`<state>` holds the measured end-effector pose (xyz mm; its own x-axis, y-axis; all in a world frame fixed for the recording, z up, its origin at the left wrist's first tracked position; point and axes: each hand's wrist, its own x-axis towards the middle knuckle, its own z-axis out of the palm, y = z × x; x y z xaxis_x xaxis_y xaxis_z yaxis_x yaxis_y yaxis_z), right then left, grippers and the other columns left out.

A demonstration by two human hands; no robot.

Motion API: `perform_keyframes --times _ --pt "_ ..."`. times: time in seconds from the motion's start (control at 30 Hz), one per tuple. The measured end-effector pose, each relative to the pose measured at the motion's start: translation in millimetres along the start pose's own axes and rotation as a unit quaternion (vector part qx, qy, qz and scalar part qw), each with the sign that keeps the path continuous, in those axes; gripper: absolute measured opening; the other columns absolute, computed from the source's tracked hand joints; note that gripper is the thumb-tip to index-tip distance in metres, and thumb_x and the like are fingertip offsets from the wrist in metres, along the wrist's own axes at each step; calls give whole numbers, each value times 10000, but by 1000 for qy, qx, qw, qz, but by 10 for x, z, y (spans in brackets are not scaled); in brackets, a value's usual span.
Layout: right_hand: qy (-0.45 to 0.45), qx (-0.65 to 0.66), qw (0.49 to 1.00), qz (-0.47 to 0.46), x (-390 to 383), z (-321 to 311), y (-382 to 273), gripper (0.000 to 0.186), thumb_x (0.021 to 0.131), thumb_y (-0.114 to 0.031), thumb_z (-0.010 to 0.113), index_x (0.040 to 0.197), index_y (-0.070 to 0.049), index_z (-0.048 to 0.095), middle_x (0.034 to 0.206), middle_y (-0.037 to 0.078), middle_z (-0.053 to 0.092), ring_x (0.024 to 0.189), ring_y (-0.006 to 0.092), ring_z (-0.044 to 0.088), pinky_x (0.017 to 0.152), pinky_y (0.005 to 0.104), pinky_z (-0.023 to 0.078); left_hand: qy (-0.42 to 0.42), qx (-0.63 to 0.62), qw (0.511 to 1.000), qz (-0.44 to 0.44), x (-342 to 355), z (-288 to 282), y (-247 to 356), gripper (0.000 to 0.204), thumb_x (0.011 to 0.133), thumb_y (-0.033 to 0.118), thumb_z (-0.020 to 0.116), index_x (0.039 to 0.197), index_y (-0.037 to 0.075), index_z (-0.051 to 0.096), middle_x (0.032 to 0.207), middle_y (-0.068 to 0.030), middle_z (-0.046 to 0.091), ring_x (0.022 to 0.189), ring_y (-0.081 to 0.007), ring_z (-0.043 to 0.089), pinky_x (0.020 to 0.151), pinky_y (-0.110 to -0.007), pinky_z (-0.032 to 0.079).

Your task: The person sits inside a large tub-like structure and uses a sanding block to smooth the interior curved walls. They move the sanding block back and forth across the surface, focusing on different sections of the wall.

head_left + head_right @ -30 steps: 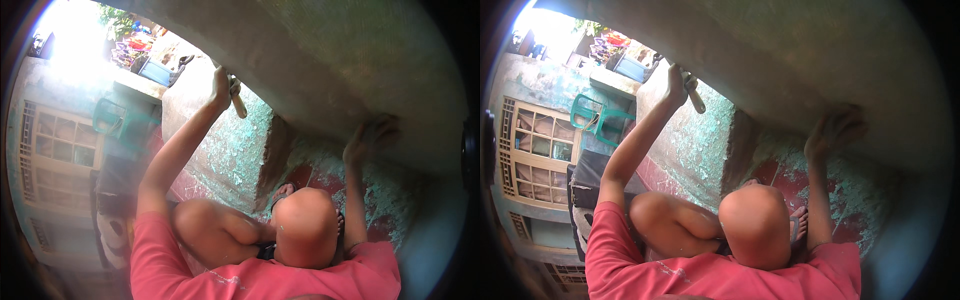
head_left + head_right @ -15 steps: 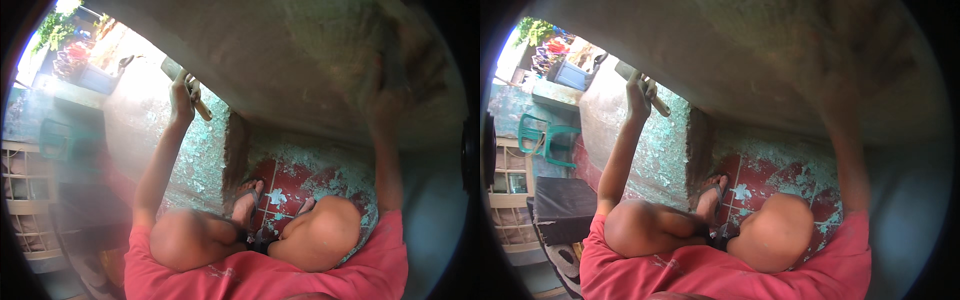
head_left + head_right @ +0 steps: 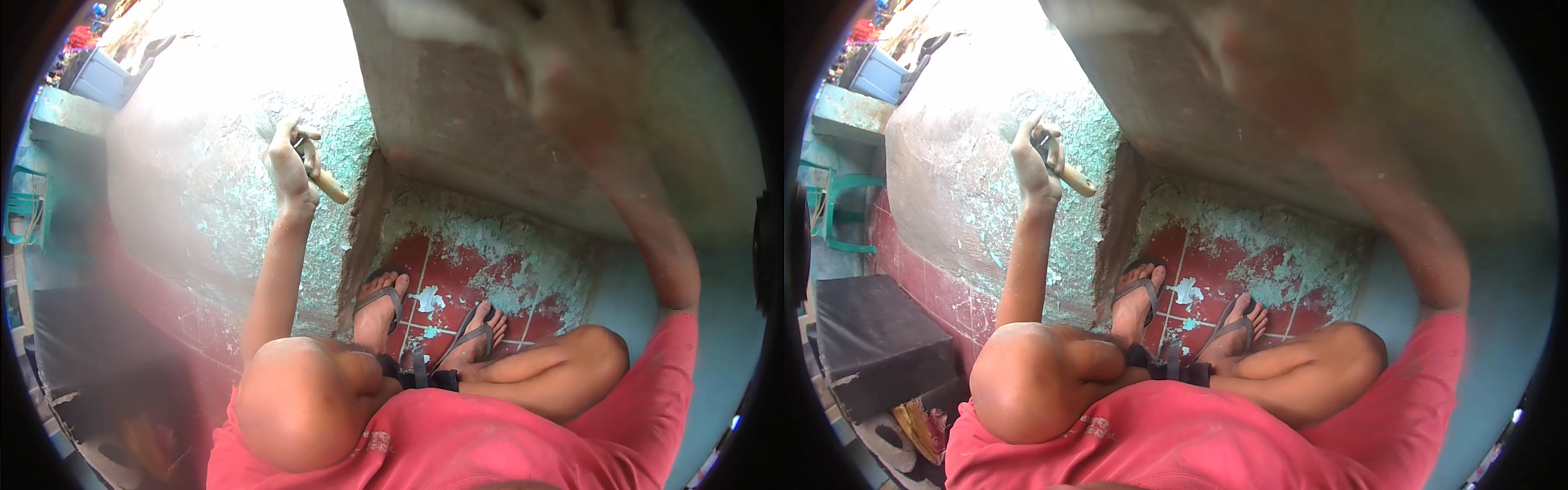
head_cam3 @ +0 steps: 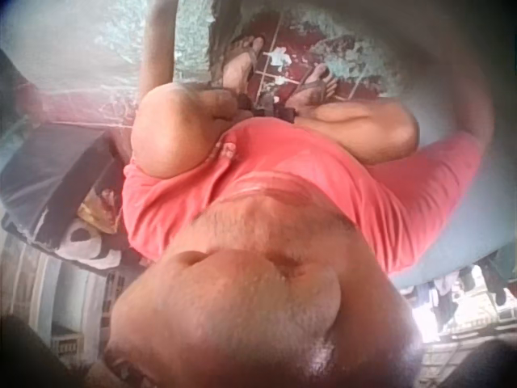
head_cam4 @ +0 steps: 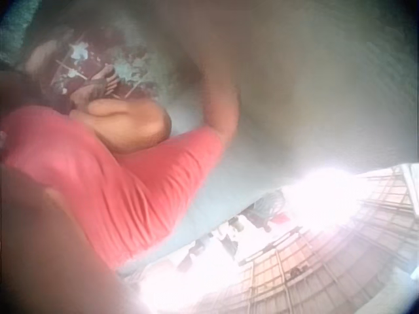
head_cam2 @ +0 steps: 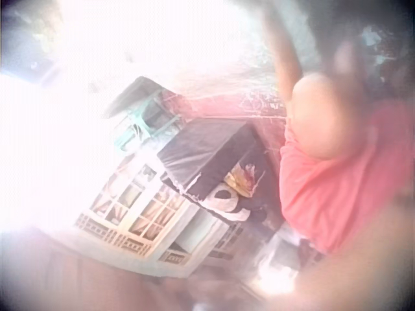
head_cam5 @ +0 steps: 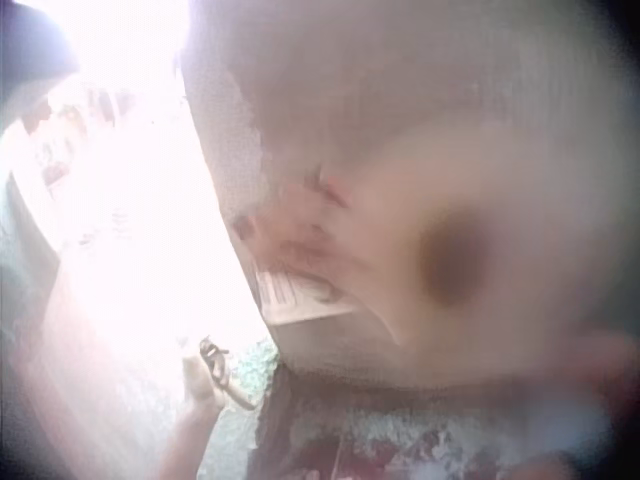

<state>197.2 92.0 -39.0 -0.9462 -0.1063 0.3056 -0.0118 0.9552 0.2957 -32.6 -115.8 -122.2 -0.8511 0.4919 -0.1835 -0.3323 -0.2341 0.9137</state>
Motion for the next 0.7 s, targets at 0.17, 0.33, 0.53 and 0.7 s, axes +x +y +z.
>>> perform_keyframes --times 0.17,0.33,0.53,0.7 --pt "-17 -91 995 -29 117 249 -260 671 856 -236 623 1499 -130 463 1591 100 379 1443 253 377 1209 471 252 41 -59 996 52 65 -34 102 241 972 212 533 756 130 465 711 -60 570 426 -66 358 372 -224 297" --pt "-98 9 995 -22 -586 919 -761 635 830 -197 627 1447 -100 514 1591 94 378 1480 263 336 1236 552 150 -49 -1 998 35 -48 -1 155 273 1025 314 485 870 90 509 736 -58 580 457 -54 375 395 -220 314" --pt "-260 178 949 29 -1654 896 -1554 608 896 -272 621 1458 -83 484 1550 137 419 1459 357 349 1201 658 154 -185 76 979 -45 -418 25 47 536 1068 549 353 1152 46 520 747 -40 605 425 -54 399 378 -204 303" --pt "-267 399 861 169 -1215 588 -1738 601 1005 -389 557 1496 -70 421 1494 208 472 1403 400 415 1169 557 297 -288 98 949 -84 -538 144 -82 531 1063 486 453 1111 4 672 780 -37 692 517 -51 546 452 -203 375"
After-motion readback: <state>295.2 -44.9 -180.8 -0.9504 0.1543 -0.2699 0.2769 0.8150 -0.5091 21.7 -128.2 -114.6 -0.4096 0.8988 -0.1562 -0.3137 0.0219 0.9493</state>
